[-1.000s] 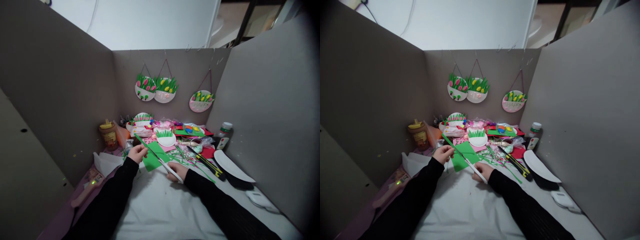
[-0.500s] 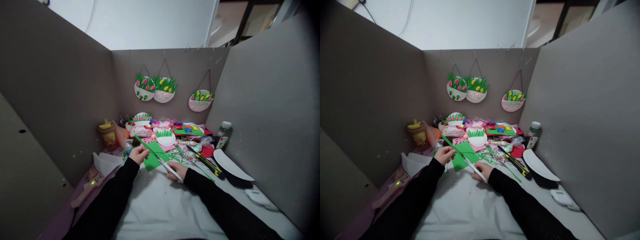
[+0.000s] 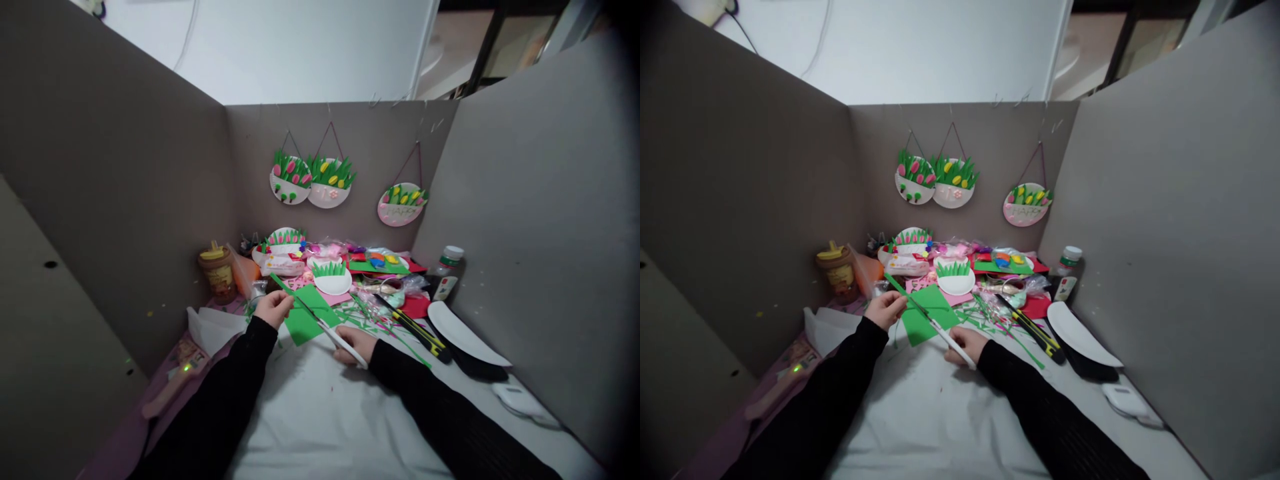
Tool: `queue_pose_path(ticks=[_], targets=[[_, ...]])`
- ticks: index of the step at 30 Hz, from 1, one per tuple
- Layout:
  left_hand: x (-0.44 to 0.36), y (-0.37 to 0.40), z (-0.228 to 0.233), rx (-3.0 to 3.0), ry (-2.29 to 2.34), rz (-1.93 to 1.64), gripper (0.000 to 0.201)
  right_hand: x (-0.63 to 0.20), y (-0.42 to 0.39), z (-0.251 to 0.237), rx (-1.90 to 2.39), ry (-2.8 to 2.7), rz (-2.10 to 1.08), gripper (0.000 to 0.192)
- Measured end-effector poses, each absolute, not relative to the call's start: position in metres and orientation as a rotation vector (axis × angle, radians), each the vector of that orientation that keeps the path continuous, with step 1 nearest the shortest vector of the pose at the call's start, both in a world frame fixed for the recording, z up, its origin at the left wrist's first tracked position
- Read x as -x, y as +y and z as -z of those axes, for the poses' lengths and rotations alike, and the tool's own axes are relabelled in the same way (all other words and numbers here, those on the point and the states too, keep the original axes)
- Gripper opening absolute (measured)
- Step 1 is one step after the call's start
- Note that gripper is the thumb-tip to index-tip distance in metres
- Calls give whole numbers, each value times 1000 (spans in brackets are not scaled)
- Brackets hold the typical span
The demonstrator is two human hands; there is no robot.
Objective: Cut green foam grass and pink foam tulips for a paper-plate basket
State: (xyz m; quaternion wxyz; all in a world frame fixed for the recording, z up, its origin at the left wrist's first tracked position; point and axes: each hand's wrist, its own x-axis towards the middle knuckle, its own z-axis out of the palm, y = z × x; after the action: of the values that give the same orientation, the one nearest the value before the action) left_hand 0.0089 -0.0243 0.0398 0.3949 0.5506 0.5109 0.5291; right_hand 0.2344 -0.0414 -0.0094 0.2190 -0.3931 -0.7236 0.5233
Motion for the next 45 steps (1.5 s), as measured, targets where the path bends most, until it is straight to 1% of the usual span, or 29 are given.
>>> queue_pose_path(ticks=[11,16,21,27,32,40,45], targets=[[-14,-27,-39,-1400,1279,-1313,25,-234,-43,6,1080,-2039,-1408,21],[-13,-26,-38,-1408,1267,-1303,26,-234,-42,7,1096,-2075,-1326,21],[-14,-27,-38,-1434,1280,-1279,25,-235,-42,5,1073,-2052,-1393,23],[-15,-29,-38,-1467,1259,-1250,24,-234,-44,3,1102,-2053,-1398,21],[-14,-28,-38,-1466,1258,-1235,24,-234,-44,5,1111,-2066,-1316,20],[-15,-28,-38,-1415,1253,-1228,24,-237,-38,12,1060,-2026,-1514,28],[-16,-28,-36,-1338,1225,-1235,26,-238,-39,9,1100,-2030,-1512,29]])
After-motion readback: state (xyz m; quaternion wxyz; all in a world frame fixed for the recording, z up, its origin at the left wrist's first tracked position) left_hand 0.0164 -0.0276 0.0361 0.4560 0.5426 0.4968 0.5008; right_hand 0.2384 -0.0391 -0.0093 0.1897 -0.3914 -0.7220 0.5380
